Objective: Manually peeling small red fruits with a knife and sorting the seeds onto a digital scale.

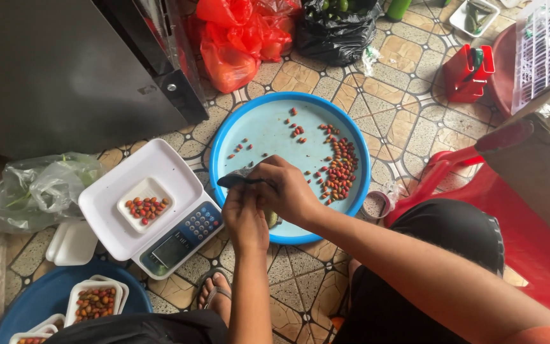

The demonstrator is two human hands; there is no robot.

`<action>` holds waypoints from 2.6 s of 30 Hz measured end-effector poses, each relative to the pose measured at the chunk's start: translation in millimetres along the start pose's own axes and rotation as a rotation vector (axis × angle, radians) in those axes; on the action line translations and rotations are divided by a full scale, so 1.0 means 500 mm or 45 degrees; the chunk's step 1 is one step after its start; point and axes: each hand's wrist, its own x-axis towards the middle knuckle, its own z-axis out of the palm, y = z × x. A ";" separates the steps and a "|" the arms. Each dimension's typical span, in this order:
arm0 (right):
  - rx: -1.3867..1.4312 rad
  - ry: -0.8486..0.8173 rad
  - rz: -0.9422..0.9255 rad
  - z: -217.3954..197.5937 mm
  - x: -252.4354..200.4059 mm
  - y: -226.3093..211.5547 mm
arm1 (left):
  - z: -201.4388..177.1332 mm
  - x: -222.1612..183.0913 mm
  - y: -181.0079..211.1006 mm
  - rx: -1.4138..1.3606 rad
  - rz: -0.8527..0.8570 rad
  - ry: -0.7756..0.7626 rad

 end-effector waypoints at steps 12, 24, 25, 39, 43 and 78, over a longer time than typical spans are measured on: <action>0.159 0.049 0.365 -0.006 0.023 0.037 | 0.005 -0.010 -0.001 0.066 0.017 -0.062; -0.047 -0.005 -0.202 0.030 -0.009 0.026 | -0.034 0.016 0.006 -0.089 -0.027 -0.043; -0.032 -0.001 -0.182 0.029 -0.007 0.026 | -0.034 0.016 0.005 -0.069 -0.023 -0.026; 0.217 0.118 0.223 0.018 0.010 0.016 | -0.003 0.000 0.018 0.074 0.095 -0.034; 0.122 0.046 -0.040 0.027 0.001 0.005 | -0.002 0.001 0.033 0.071 0.087 0.024; 0.205 0.103 0.116 0.042 0.009 0.023 | -0.015 0.010 0.026 0.163 0.100 0.014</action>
